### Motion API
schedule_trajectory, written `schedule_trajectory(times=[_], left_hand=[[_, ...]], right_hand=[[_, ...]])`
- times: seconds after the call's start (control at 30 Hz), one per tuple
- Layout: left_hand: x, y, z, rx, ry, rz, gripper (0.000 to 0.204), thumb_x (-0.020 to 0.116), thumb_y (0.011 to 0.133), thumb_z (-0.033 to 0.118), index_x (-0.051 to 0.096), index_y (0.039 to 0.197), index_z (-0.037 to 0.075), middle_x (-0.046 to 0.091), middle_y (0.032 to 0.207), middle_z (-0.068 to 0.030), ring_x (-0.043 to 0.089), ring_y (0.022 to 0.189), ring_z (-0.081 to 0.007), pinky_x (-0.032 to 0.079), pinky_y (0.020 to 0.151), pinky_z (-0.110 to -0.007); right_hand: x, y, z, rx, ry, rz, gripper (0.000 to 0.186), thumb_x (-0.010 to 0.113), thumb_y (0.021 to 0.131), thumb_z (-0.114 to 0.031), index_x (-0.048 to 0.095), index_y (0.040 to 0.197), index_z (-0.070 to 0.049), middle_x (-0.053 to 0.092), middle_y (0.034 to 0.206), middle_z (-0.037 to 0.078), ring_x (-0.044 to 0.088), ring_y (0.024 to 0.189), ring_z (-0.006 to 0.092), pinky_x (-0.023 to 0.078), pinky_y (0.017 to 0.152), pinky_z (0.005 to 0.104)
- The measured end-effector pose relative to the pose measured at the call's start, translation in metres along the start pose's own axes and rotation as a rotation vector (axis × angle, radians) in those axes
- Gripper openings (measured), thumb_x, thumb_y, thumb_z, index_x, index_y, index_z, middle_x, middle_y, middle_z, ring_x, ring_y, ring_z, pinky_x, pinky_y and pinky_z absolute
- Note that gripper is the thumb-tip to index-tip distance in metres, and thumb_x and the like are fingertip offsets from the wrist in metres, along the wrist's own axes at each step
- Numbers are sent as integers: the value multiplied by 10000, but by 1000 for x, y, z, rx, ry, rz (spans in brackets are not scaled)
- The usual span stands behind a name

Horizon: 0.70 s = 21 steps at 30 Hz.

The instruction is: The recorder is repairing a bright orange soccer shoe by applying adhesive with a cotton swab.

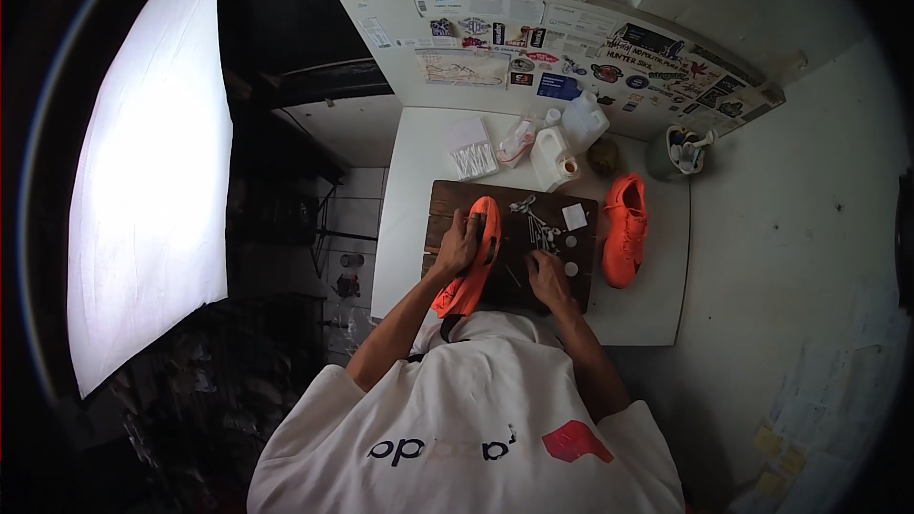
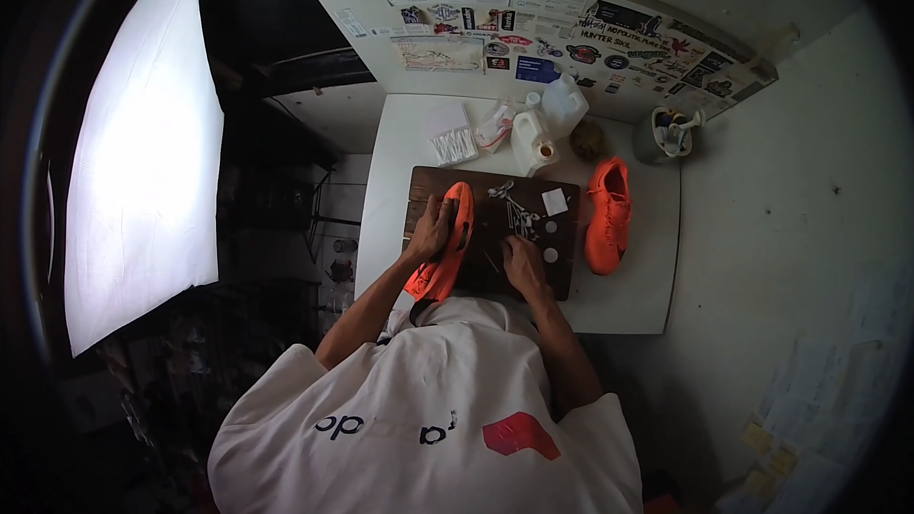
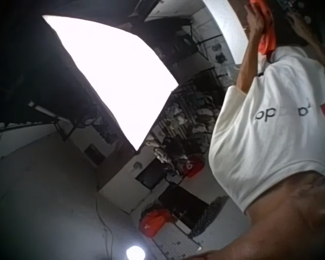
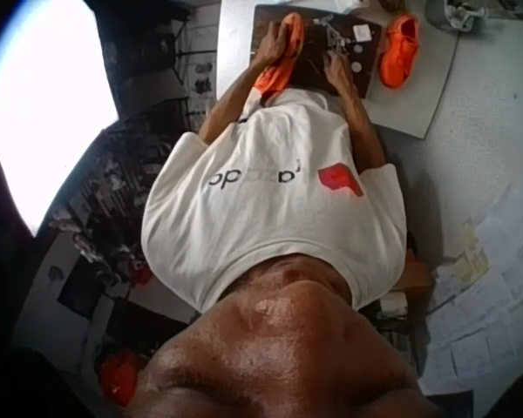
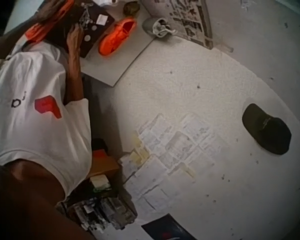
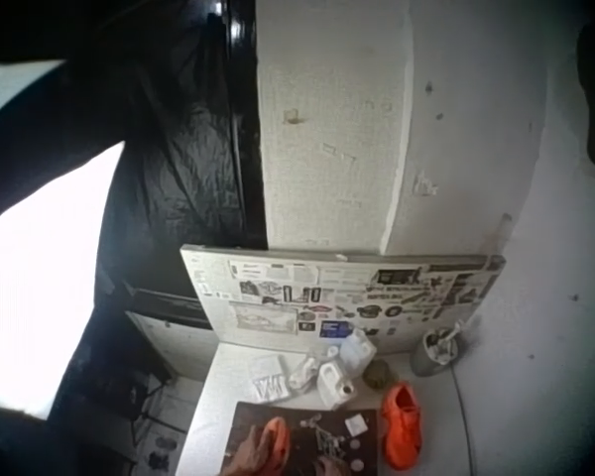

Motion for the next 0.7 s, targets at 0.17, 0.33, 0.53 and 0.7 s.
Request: schedule_trajectory(times=[0.17, 0.33, 0.53, 0.7], left_hand=[[-3, 9, -10, 62, -3, 87, 533, 353, 1144, 482, 550, 1256, 0, 685, 1234, -321, 641, 1175, -512, 493, 1004, -534], [-9, 13, -21, 125, -39, 106, 542, 335, 1151, 428, 625, 1314, 0, 697, 1248, -273, 633, 1216, -466, 478, 1052, -487], [-18, 7, -40, 87, 0, 104, 548, 339, 1145, 412, 607, 1395, 4, 641, 1358, -273, 578, 1311, -439, 438, 1115, -482], [-22, -5, -45, -17, 29, -1, 593, 356, 1133, 459, 553, 1472, 14, 603, 1416, -284, 547, 1352, -431, 407, 1158, -471]], right_hand=[[4, -7, 3, 26, 65, 3, 154, 590, 1012, -78, 658, 981, 57, 687, 969, 267, 678, 958, 474, 537, 830, 511], [-3, -17, -3, 96, 78, -33, 154, 590, 1007, -87, 675, 951, 29, 712, 951, 259, 699, 934, 454, 559, 821, 514], [-33, 6, 0, 346, -275, 33, 186, 642, 996, -151, 677, 936, 22, 705, 914, 268, 695, 892, 454, 561, 792, 514], [-51, 49, 47, 104, -354, 357, 203, 710, 963, -187, 729, 1041, 0, 676, 1085, 222, 643, 1067, 432, 512, 950, 534]])
Point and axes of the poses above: each hand's wrist, its own y-axis towards the middle knuckle, its own x-axis out of the palm, z = x × y, the point moved 3 cm from there along y, towards the middle knuckle
